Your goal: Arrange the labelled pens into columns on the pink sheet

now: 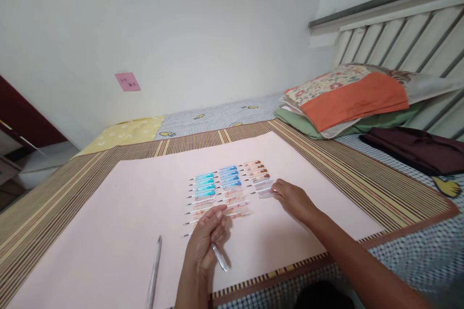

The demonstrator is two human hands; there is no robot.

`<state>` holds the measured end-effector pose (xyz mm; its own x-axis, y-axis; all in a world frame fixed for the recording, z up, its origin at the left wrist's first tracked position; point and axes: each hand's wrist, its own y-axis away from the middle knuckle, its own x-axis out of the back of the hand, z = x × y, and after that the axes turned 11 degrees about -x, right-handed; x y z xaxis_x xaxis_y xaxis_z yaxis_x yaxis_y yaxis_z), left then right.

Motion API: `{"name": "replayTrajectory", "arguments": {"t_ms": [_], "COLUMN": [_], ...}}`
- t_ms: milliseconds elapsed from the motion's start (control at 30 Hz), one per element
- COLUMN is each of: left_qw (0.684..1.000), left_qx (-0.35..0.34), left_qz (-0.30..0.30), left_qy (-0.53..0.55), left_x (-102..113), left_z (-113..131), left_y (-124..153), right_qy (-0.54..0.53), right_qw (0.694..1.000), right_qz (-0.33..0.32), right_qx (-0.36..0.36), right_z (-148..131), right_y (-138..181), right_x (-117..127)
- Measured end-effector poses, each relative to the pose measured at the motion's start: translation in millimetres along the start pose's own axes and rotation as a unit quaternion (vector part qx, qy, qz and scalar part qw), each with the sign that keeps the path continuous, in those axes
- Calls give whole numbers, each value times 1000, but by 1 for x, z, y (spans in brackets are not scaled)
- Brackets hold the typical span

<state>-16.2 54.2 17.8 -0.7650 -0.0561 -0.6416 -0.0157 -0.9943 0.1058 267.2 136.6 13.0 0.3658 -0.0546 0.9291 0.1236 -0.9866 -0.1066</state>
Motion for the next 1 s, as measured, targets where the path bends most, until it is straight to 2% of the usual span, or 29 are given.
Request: {"name": "replayTrajectory", "arguments": {"t_ms": [667,1000], "left_qw": [1000,1000], "left_qx": [-4,-9], "left_qz": [1,7], "left_qy": [-8,-9], "left_x": [2,-1], "left_z": [0,1], "left_y": [1,2], "right_qy": [95,97], "right_qw": [995,995], "right_qz": [14,12], "right_qx": [7,12], "right_z": [-1,-4], "right_y": [2,5], "right_x": [-1,0]}}
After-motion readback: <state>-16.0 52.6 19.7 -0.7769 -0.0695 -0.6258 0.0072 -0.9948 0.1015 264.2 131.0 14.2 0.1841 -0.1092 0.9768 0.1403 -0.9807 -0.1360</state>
